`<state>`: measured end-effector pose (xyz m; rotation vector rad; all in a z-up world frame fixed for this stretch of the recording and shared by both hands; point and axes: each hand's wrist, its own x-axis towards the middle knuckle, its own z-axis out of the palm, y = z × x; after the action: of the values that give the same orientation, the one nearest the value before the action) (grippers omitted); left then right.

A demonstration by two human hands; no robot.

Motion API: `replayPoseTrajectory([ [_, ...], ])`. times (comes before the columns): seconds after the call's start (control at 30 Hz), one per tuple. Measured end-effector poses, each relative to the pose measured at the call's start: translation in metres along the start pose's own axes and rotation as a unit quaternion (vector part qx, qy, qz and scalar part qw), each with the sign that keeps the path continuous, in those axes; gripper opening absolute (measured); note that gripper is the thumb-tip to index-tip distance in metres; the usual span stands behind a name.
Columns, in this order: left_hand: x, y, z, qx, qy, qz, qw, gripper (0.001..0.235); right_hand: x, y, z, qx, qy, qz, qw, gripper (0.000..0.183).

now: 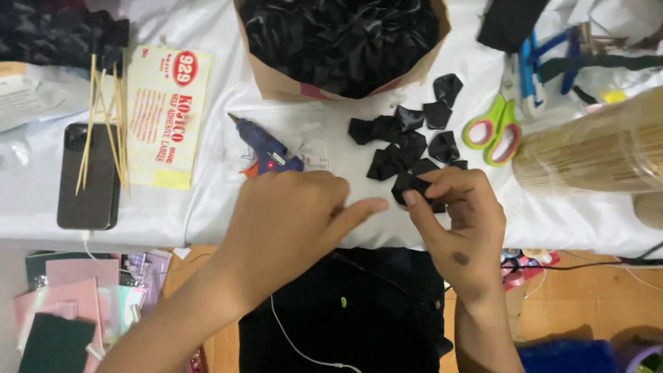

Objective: The person uses a hot glue gun to attach small black fabric pieces together one by one, forming a continuous ruffled strip. They repeatedly apply glue, press the pieces, and place the growing strip on the table.

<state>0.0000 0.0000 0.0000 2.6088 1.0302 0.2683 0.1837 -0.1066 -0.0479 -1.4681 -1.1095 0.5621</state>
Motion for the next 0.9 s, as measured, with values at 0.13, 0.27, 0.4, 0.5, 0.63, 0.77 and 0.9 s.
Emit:
replayPoseTrajectory([
  [0.13, -0.035, -0.032, 0.015, 0.093, 0.204, -0.103, 0.969, 0.032, -0.005, 0.02, -0.004, -0.037, -0.004, 0.044, 0.998, 0.018],
  [0.27, -0.053, -0.054, 0.045, -0.014, 0.182, -0.279, 0.943, 0.06, -0.003, 0.017, 0.001, -0.025, -0.114, -0.013, 0.993, 0.038],
  [0.4, -0.055, -0.064, 0.056, -0.007, 0.214, -0.236, 0.948, 0.057, 0.0, 0.023, 0.015, -0.007, -0.124, -0.016, 0.992, 0.02],
  [0.5, -0.057, -0.067, 0.049, -0.111, 0.201, -0.223, 0.947, 0.05, 0.002, 0.029, 0.022, -0.043, -0.105, -0.061, 0.992, 0.016],
  [0.63, -0.06, -0.072, 0.038, -0.289, 0.2, -0.263, 0.898, 0.049, 0.004, 0.02, 0.032, -0.017, -0.067, 0.057, 0.996, 0.016],
  [0.77, -0.061, -0.071, 0.031, -0.474, 0.251, -0.329, 0.777, 0.044, 0.005, 0.016, 0.044, -0.013, -0.093, 0.05, 0.994, 0.029],
  [0.9, -0.071, -0.086, 0.038, -0.665, 0.273, -0.251, 0.648, 0.055, 0.007, 0.023, 0.049, 0.031, -0.078, 0.084, 0.993, 0.017],
])
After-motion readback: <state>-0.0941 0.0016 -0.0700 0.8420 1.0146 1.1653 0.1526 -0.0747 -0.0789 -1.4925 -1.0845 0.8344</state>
